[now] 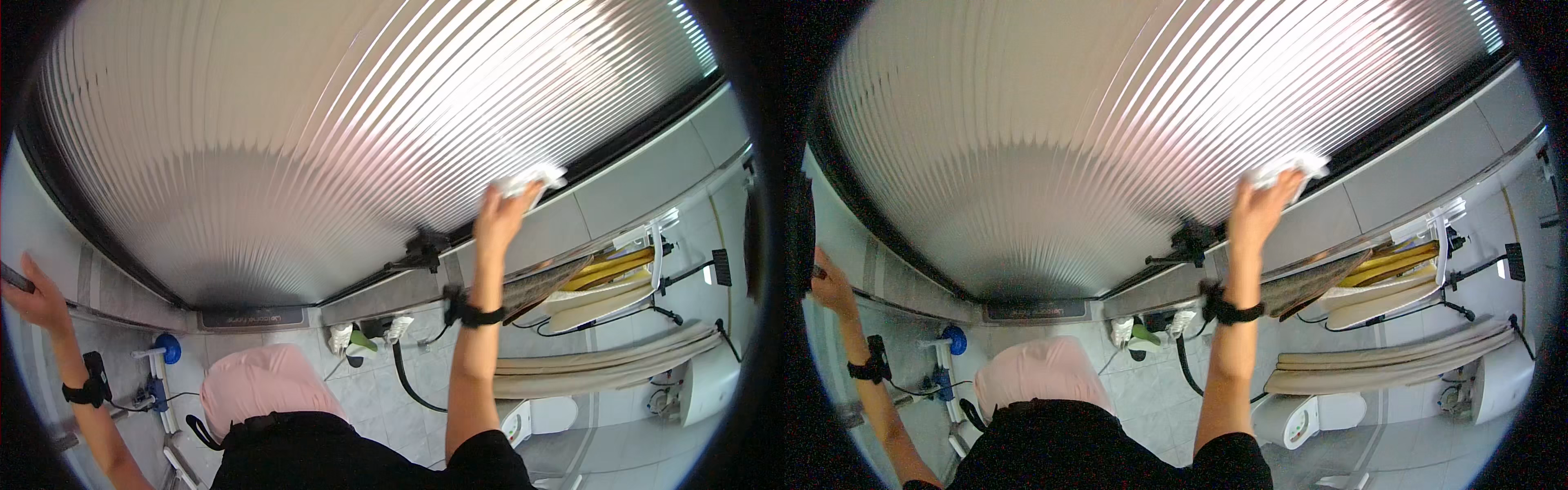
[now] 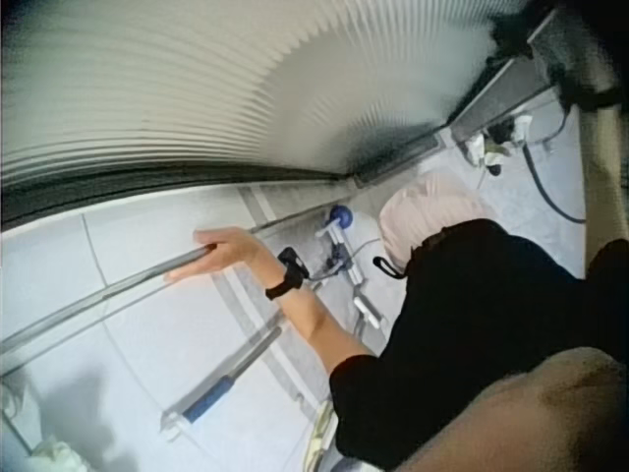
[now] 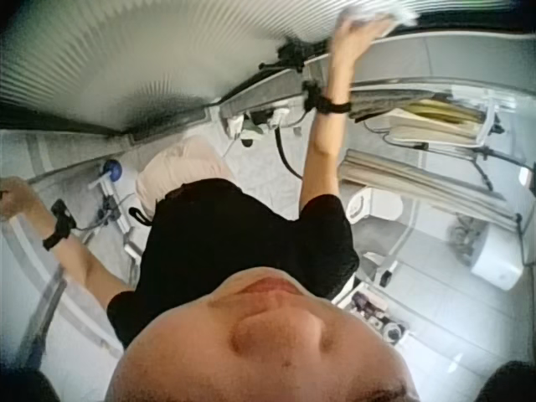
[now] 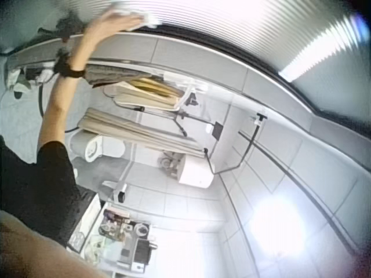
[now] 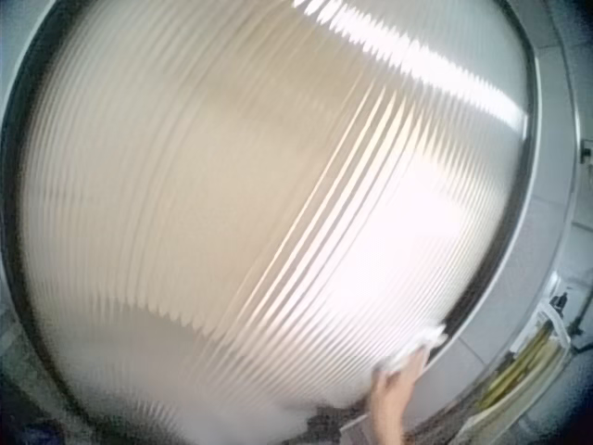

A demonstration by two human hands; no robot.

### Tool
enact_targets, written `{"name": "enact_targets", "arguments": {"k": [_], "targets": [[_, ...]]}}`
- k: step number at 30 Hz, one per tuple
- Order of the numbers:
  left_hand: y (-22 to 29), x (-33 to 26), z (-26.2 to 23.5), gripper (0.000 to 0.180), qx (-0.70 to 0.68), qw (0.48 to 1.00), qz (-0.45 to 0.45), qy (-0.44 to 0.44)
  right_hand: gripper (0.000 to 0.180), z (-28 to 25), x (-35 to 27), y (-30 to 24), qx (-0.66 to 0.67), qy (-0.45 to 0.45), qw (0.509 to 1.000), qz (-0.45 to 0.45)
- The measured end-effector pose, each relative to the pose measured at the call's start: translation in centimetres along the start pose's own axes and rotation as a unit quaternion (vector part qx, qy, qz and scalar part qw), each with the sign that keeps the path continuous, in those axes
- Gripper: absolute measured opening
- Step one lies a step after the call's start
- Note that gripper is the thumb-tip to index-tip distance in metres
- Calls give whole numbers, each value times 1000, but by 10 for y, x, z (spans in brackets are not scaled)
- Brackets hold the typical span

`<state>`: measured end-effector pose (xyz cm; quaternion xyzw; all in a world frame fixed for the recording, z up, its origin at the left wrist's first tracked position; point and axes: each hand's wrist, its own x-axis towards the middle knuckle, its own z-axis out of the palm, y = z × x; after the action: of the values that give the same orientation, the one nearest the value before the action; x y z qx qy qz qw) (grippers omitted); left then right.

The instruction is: The person wipes a glass shower door with a paper towel, then moves a cloth on a rack and continues wiping the door surface.

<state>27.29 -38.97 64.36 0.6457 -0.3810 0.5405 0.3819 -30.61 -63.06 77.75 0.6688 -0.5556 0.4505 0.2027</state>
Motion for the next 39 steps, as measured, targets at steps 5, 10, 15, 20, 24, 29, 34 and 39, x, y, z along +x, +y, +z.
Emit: {"name": "enact_targets", "arguments": {"k": [5,10,15,20,24,29,34,39], "targets": [[5,3,-1,21,2,1000,1,-2,56,-25,55,1,59,-8,998,-10],[4,3,-3,21,6,1000,1,-2,46,-12,39,9,-72,111,985,-112],[3,10,-10,21,11,1000,6,0,48,1,4,6,50,46,998,-2],[6,-1,1,21,-2,1000,-1,-1,48,20,-47,27,-81,22,995,-50],[1,6,-10,21,10,1000,3,2,58,39,-95,26,-90,-41,995,27],[6,-4,-1,22,-3,1000,-4,-2,40,37,-126,35,-203,-144,968,15],[2,3,-8,22,0,1000,0,-1,28,35,-116,33,-204,-142,969,-7],[3,0,-6,22,-10,1000,-2,-1,31,30,-112,57,-105,-111,988,-15]]}}
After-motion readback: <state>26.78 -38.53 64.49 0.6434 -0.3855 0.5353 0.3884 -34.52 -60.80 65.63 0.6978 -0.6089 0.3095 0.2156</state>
